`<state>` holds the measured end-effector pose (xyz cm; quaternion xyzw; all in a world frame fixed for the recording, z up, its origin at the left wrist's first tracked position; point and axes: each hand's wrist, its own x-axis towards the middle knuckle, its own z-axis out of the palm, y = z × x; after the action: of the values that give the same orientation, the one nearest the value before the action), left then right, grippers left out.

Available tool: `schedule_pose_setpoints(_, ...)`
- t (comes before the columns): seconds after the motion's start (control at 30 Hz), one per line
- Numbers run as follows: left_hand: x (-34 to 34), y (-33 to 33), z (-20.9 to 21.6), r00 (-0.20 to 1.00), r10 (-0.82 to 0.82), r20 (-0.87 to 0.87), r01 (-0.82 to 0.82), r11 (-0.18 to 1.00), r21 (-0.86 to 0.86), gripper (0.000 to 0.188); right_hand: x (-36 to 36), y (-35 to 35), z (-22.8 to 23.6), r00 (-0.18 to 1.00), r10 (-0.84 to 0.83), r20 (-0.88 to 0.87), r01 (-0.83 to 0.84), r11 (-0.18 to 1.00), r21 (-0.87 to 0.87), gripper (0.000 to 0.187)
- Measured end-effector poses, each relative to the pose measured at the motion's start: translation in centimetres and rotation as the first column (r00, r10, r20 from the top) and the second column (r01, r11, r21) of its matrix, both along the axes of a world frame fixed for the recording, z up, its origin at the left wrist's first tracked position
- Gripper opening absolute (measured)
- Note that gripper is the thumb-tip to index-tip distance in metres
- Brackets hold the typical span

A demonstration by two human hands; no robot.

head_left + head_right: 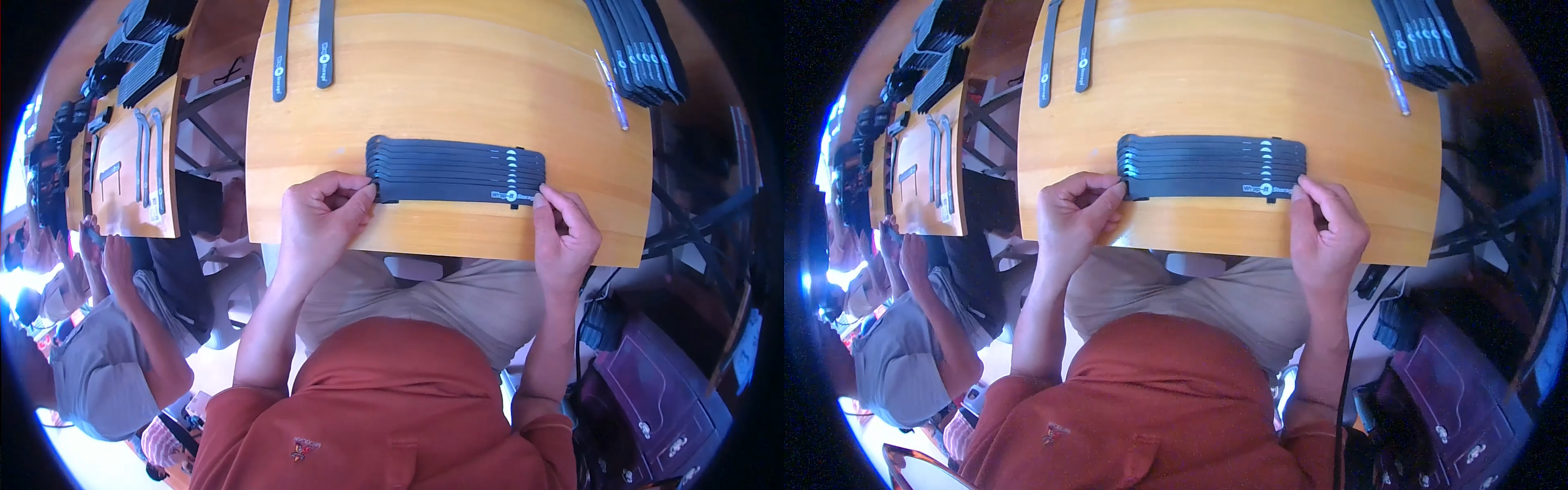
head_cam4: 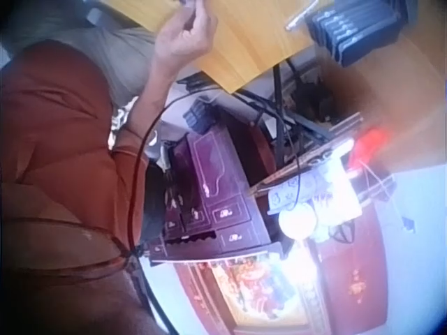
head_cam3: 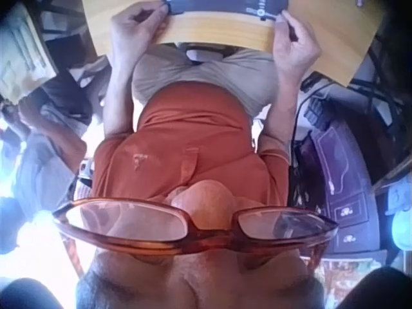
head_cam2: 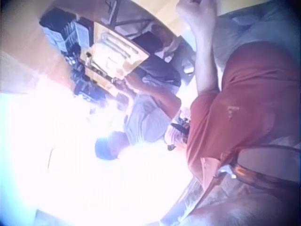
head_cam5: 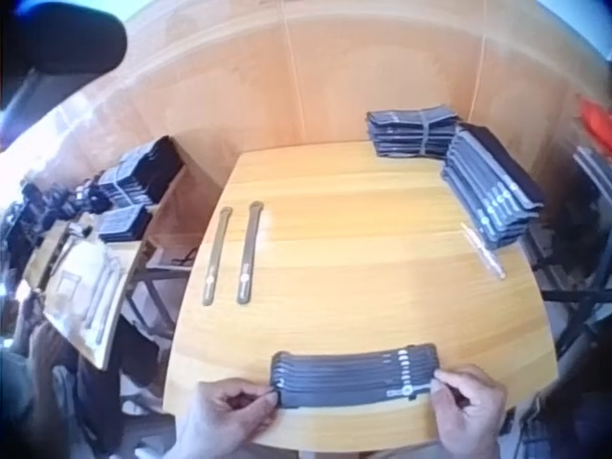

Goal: The worker is aligning and stacking black textile straps on a wooden workbench in an assembly environment.

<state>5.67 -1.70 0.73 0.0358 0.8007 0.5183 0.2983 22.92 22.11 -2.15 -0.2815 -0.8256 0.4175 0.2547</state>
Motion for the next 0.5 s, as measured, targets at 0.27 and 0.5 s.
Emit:
schedule_pose_setpoints(0.27,-0.1,-0.04,-0.14,1.0,-0.012,0.0,0.012,1.0,0.005,0.013,-0.13,-0.01,0.1,1.0,0.0,0.012,0.0,1.0,-0.009,0.014)
schedule_pose_setpoints(0.5,-0.1,-0.2,-0.49,1.0,-0.026,-0.017,0.026,1.0,0.012,0.013,-0.25,-0.09,-0.06,1.0,0.008,-0.012,-0.008,1.0,0.013,0.013)
